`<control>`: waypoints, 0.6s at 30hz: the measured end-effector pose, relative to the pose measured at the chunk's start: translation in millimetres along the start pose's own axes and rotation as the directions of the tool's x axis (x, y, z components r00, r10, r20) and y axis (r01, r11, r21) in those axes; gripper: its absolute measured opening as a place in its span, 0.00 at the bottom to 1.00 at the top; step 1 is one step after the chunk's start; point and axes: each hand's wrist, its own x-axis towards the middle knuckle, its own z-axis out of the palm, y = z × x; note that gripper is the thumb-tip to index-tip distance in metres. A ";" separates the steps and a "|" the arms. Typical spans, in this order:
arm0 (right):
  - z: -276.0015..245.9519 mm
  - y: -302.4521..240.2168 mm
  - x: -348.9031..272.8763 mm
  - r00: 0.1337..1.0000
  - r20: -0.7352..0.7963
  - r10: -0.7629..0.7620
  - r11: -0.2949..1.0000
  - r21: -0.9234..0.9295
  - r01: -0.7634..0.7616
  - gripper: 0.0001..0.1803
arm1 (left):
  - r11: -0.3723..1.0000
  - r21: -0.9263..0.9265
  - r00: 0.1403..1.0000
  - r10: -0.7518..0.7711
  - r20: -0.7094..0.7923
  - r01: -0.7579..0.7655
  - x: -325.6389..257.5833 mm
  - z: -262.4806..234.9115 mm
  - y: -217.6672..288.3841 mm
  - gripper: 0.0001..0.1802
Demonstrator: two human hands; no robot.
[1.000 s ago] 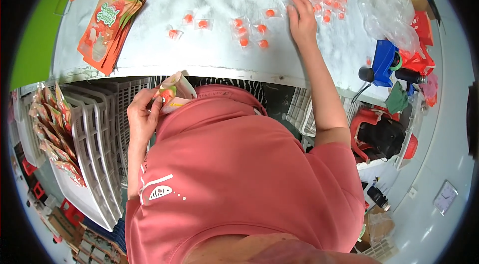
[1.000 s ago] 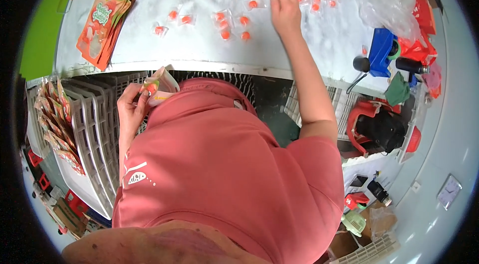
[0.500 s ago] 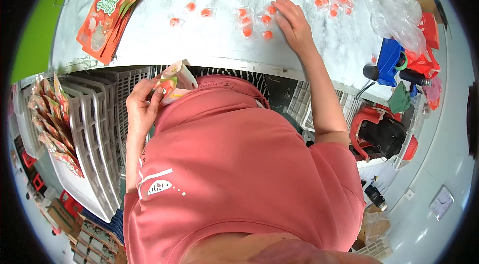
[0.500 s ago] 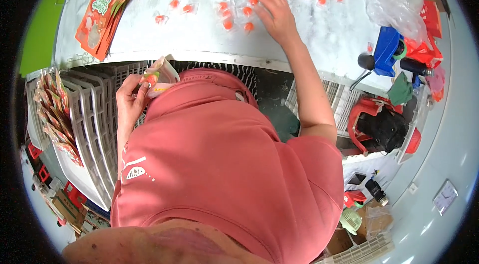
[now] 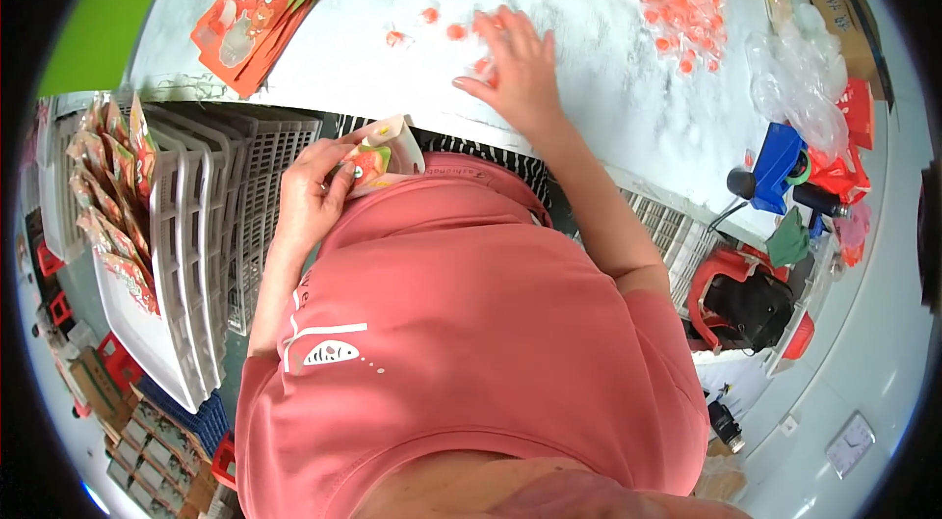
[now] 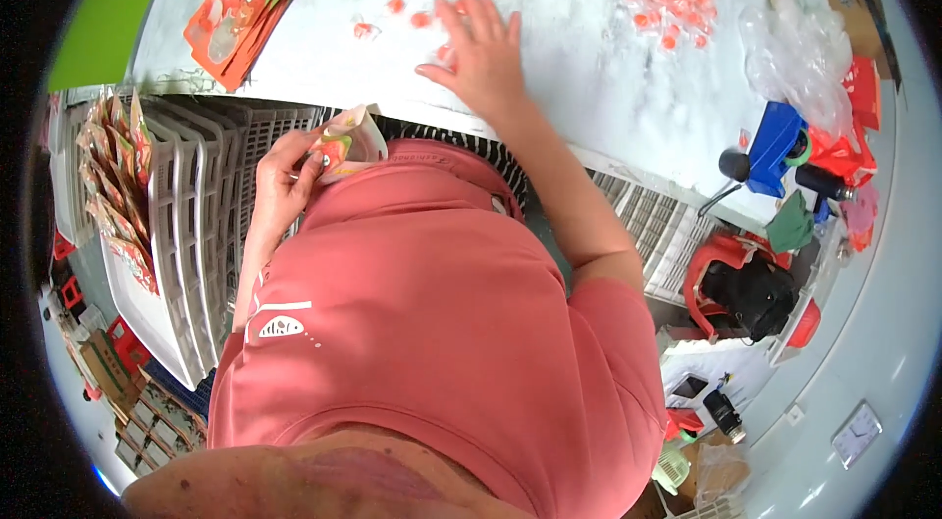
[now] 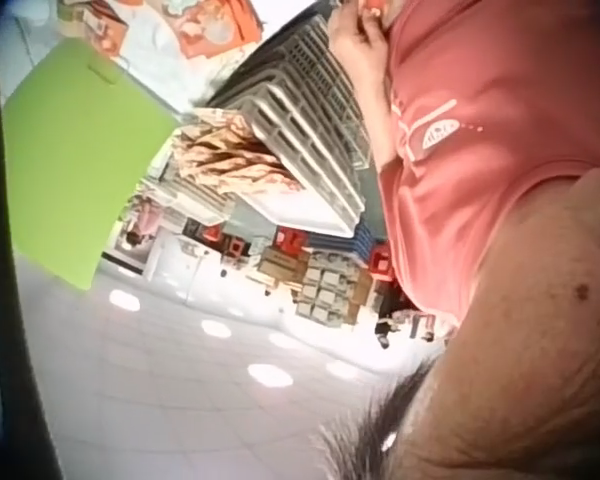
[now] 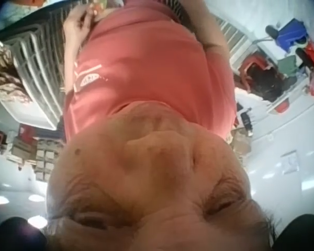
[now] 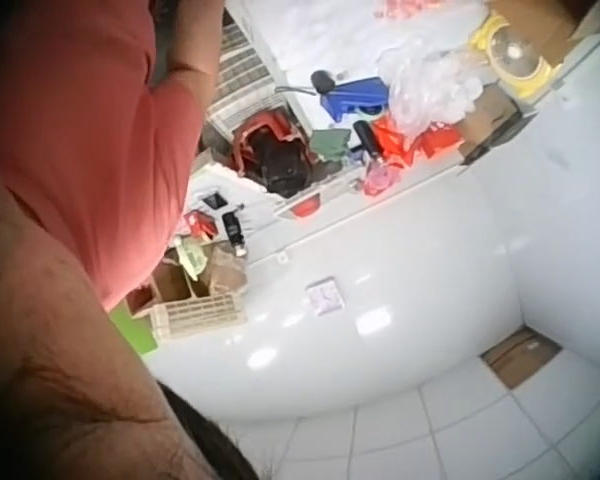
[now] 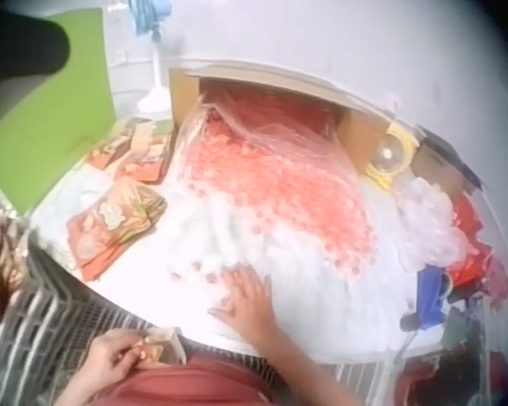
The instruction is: Packing individual gummy candies into retail pouches.
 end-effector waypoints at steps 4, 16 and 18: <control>29.2 -21.5 28.0 0.998 0.046 -0.036 0.999 0.001 0.036 0.48 | 0.999 0.029 1.000 0.026 -0.008 -0.026 -6.8 -0.6 -6.6 0.10; 27.2 57.4 116.0 0.939 -0.343 -0.030 0.998 -0.067 0.007 0.23 | 0.999 0.020 1.000 0.027 -0.001 -0.027 -9.0 0.0 -7.2 0.11; 18.5 92.2 126.9 0.933 -0.357 -0.040 0.977 -0.211 -0.038 0.23 | 1.000 0.015 1.000 0.024 0.009 -0.024 -5.9 -0.2 -1.2 0.11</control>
